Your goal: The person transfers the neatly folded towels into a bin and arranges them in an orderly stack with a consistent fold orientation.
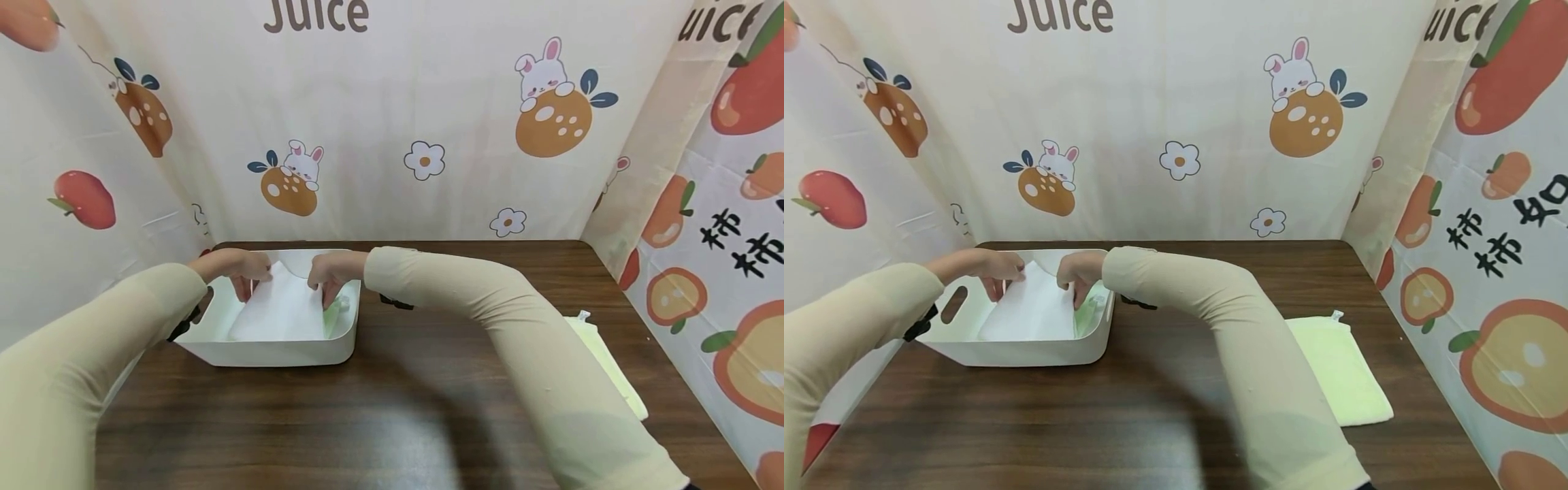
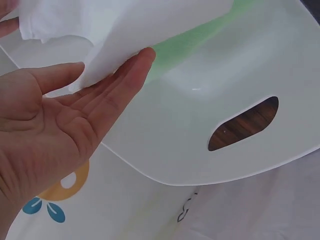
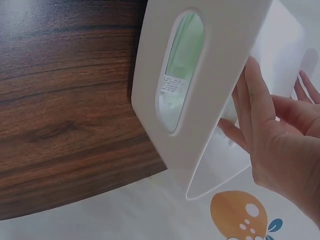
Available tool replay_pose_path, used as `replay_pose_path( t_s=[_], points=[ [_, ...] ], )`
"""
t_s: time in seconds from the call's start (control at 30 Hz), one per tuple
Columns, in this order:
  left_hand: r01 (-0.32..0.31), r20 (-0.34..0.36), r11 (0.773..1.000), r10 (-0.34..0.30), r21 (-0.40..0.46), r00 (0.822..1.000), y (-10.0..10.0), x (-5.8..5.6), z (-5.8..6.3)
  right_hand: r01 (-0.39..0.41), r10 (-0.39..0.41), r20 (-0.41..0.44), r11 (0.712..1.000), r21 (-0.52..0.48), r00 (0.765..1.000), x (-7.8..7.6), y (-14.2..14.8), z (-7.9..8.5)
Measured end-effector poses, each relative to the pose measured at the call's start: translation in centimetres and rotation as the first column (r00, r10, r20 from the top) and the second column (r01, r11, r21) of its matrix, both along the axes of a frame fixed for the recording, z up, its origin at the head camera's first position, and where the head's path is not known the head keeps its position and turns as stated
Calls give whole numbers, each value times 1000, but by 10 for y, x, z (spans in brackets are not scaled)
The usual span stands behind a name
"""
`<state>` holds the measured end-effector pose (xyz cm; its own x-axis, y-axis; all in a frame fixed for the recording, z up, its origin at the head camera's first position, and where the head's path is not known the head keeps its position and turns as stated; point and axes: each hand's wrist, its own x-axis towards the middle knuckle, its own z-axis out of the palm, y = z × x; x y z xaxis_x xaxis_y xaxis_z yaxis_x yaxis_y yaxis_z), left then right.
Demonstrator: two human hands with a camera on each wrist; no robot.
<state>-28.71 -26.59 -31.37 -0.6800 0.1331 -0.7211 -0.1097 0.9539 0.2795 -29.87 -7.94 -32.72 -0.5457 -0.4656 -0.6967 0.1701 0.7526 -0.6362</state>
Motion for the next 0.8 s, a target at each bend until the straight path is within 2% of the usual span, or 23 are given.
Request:
replay_pose_path(
  t_s=[0.2,0.33,0.5,0.63,0.8],
  points=[
    [-6,-2,1000,6,8,1000,-2,1,3,23,-22,35,999,-33,999,-3,10,8],
    [-31,-63,1000,31,1,998,-3,1,2,47,-45,36,998,-38,998,-6,15,13],
    [-69,-160,997,72,22,984,-3,0,-1,63,-62,11,996,-61,998,-6,21,17],
    [-72,-204,995,84,65,975,-3,3,-2,90,-89,8,990,-108,996,-5,26,19],
    [-34,-226,996,52,83,973,1,11,-2,96,-94,23,984,-147,995,-6,35,24]
  ],
)
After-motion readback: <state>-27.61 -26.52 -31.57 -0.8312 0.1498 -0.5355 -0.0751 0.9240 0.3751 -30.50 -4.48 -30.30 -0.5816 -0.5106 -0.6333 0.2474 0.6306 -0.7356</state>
